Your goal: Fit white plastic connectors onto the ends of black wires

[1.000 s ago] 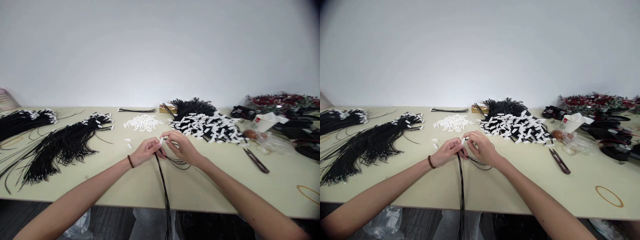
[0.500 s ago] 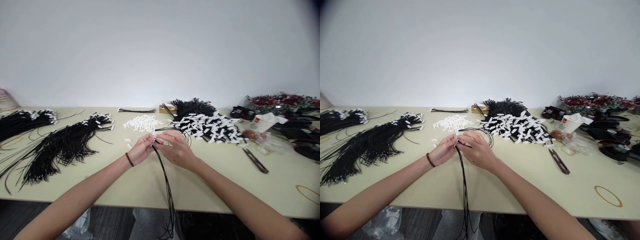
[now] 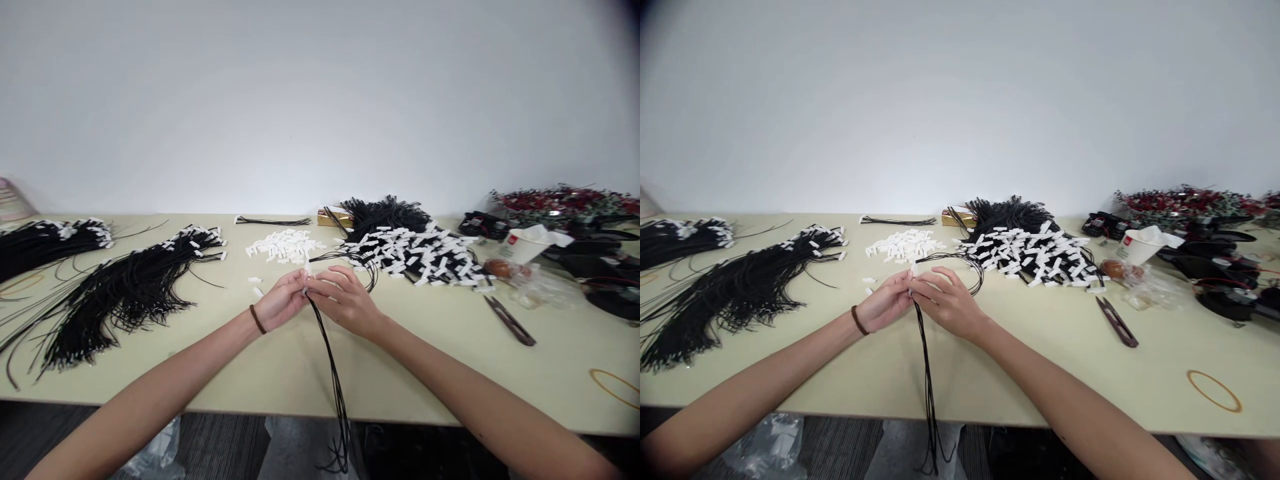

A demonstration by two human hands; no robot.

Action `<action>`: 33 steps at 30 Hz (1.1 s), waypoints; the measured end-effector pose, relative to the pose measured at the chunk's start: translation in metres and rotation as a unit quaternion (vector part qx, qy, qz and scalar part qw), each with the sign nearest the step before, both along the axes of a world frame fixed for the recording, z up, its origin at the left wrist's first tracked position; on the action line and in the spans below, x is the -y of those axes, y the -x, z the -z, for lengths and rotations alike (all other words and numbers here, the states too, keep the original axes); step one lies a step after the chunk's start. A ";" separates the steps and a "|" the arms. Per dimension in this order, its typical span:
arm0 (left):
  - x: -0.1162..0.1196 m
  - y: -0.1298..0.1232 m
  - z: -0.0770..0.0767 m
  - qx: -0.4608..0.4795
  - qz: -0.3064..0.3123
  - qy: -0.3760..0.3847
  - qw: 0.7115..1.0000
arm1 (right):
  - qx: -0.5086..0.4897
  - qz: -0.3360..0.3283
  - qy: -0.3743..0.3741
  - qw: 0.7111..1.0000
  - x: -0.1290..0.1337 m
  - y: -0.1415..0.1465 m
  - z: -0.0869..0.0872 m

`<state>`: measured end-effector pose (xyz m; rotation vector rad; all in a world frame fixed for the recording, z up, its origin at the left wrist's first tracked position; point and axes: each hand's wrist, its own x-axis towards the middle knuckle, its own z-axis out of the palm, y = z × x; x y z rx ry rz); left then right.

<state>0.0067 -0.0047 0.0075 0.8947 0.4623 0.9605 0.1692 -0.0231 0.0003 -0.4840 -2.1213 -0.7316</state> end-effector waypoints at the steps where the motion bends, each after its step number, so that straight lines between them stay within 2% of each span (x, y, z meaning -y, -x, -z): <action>1: 0.000 0.000 0.000 -0.001 0.002 -0.001 1.000 | -0.003 -0.002 0.000 1.000 0.000 0.001 0.000; 6: -0.001 0.001 0.001 -0.003 0.007 -0.004 1.000 | -0.036 -0.026 0.035 0.998 -0.001 0.004 0.000; 8: -0.001 0.001 0.000 -0.002 -0.001 -0.007 1.000 | -0.067 -0.050 0.096 0.992 0.000 0.004 -0.002; 10: -0.002 0.001 0.000 -0.002 -0.011 -0.013 1.000 | -0.106 -0.078 0.193 0.972 0.003 0.003 -0.007; 13: -0.003 0.003 0.001 -0.014 -0.013 -0.016 1.000 | -0.202 -0.115 0.345 0.910 0.009 0.002 -0.015; 16: -0.004 0.004 0.002 -0.030 -0.015 -0.024 0.999 | -0.354 -0.159 0.453 0.803 0.009 -0.004 -0.026; 18: -0.005 0.005 0.002 -0.037 -0.024 -0.035 0.998 | -0.457 -0.193 0.469 0.731 0.006 -0.012 -0.033; 19: -0.005 0.006 0.003 -0.042 -0.028 -0.040 0.998 | -0.502 -0.203 0.459 0.704 0.003 -0.018 -0.037; 20: -0.005 0.006 0.003 -0.047 -0.031 -0.044 0.997 | -0.540 -0.205 0.440 0.688 -0.001 -0.025 -0.040; 22: -0.005 0.006 0.004 -0.058 -0.034 -0.051 0.996 | -0.598 -0.187 0.394 0.673 -0.008 -0.040 -0.045; 24: -0.005 0.006 0.004 -0.067 -0.033 -0.055 0.996 | -0.634 -0.148 0.347 0.675 -0.013 -0.052 -0.049; 26: -0.004 0.006 0.003 -0.071 -0.031 -0.057 0.995 | -0.639 -0.097 0.297 0.703 -0.014 -0.057 -0.050; 28: -0.004 0.006 0.003 -0.072 -0.028 -0.056 0.995 | -0.591 -0.035 0.243 0.769 -0.010 -0.055 -0.050; 31: -0.005 0.006 0.004 -0.070 -0.027 -0.057 0.996 | -0.429 0.038 0.177 0.885 -0.001 -0.044 -0.048; 33: -0.005 0.006 0.004 -0.069 -0.025 -0.060 0.995 | -0.314 0.049 0.156 0.935 0.005 -0.037 -0.047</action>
